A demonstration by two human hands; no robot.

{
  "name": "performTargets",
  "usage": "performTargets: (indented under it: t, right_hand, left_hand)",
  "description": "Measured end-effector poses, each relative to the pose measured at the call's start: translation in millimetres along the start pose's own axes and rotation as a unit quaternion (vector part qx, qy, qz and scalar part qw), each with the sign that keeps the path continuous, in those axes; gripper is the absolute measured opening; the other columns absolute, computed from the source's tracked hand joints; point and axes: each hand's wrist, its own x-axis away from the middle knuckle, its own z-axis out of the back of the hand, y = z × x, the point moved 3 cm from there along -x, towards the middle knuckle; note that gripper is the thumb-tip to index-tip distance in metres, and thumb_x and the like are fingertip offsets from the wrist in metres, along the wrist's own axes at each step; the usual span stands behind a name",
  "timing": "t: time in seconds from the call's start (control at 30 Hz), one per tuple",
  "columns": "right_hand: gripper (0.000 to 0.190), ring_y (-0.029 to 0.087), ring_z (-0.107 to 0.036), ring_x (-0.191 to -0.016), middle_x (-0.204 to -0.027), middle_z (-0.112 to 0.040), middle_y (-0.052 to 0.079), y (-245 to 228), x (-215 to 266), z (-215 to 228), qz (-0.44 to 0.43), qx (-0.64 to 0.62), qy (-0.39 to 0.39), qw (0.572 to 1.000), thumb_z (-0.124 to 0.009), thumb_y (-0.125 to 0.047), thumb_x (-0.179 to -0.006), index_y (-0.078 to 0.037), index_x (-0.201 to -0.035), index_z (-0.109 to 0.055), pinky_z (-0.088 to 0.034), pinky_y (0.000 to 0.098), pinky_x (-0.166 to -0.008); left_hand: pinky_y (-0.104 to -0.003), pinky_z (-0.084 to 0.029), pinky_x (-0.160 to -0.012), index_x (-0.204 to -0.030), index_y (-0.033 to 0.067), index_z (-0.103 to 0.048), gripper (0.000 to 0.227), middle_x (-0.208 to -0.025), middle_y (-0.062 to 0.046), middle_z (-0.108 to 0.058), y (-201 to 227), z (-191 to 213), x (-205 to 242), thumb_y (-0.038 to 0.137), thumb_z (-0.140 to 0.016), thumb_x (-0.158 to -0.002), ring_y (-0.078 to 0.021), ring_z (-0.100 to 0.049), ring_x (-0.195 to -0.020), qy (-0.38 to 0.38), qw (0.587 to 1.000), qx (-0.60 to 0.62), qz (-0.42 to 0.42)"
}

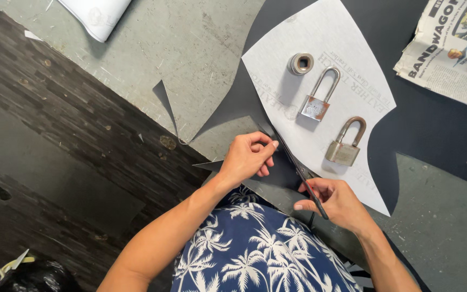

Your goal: The person places a paper pattern onto a large sheet of black synthetic fabric, secures it using locks and metal weights, and cuts the fabric around the pattern using shears. After cutting, the person writes labels on the fabric scraps with a white marker and removes the pattern.

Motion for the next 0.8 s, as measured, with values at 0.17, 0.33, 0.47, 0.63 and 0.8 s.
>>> performTargets:
  t: [0.17,0.33,0.47,0.63,0.8]
  right_hand:
    - [0.047,0.007,-0.046,-0.06,-0.065,-0.05,-0.005,-12,-10,-3,-0.024,0.026,0.002,0.999,-0.095,-0.028,-0.064,-0.003,-0.099,-0.077,-0.035,0.0257,-0.054]
    - [0.047,0.006,-0.051,-0.061,-0.066,-0.057,-0.005,-24,-18,-9,-0.008,0.004,-0.009,1.0,-0.094,-0.028,-0.064,-0.002,-0.1,-0.076,-0.04,0.0241,-0.055]
    - [0.048,0.007,-0.052,-0.06,-0.065,-0.059,-0.004,-26,-13,-12,-0.014,-0.01,-0.005,1.0,-0.094,-0.028,-0.064,-0.001,-0.099,-0.077,-0.04,0.0246,-0.054]
    - [0.048,0.006,-0.052,-0.059,-0.066,-0.061,-0.004,-38,-24,-17,-0.017,-0.01,-0.005,1.0,-0.094,-0.028,-0.064,-0.002,-0.101,-0.077,-0.038,0.0248,-0.052]
    - [0.047,0.005,-0.051,-0.057,-0.065,-0.06,-0.004,-51,-30,-23,0.007,-0.006,0.003,1.0,-0.093,-0.028,-0.065,-0.003,-0.101,-0.076,-0.037,0.0242,-0.05]
  left_hand:
    - [-0.026,-0.049,-0.041,-0.102,-0.0029,-0.069,0.027,-0.063,-0.007,-0.069,4,3,0,0.024,-0.067,-0.096,-0.0115,-0.064,-0.047,-0.012,1.0,-0.014,0.001]
    - [-0.026,-0.049,-0.041,-0.102,-0.0023,-0.069,0.026,-0.063,-0.007,-0.069,8,5,2,0.023,-0.066,-0.097,-0.0112,-0.064,-0.047,-0.019,0.999,-0.034,0.007]
    - [-0.026,-0.049,-0.041,-0.102,-0.0011,-0.069,0.024,-0.063,-0.007,-0.069,7,6,5,0.022,-0.065,-0.097,-0.011,-0.064,-0.047,-0.03,0.999,-0.034,0.014]
    - [-0.025,-0.05,-0.042,-0.099,-0.001,-0.068,0.023,-0.062,-0.007,-0.069,10,9,7,0.022,-0.065,-0.097,-0.0105,-0.065,-0.047,-0.029,0.998,-0.04,0.027]
    - [-0.025,-0.05,-0.042,-0.098,-0.001,-0.069,0.023,-0.063,-0.006,-0.07,15,14,10,0.021,-0.066,-0.096,-0.0108,-0.065,-0.048,-0.032,0.997,-0.064,0.018]
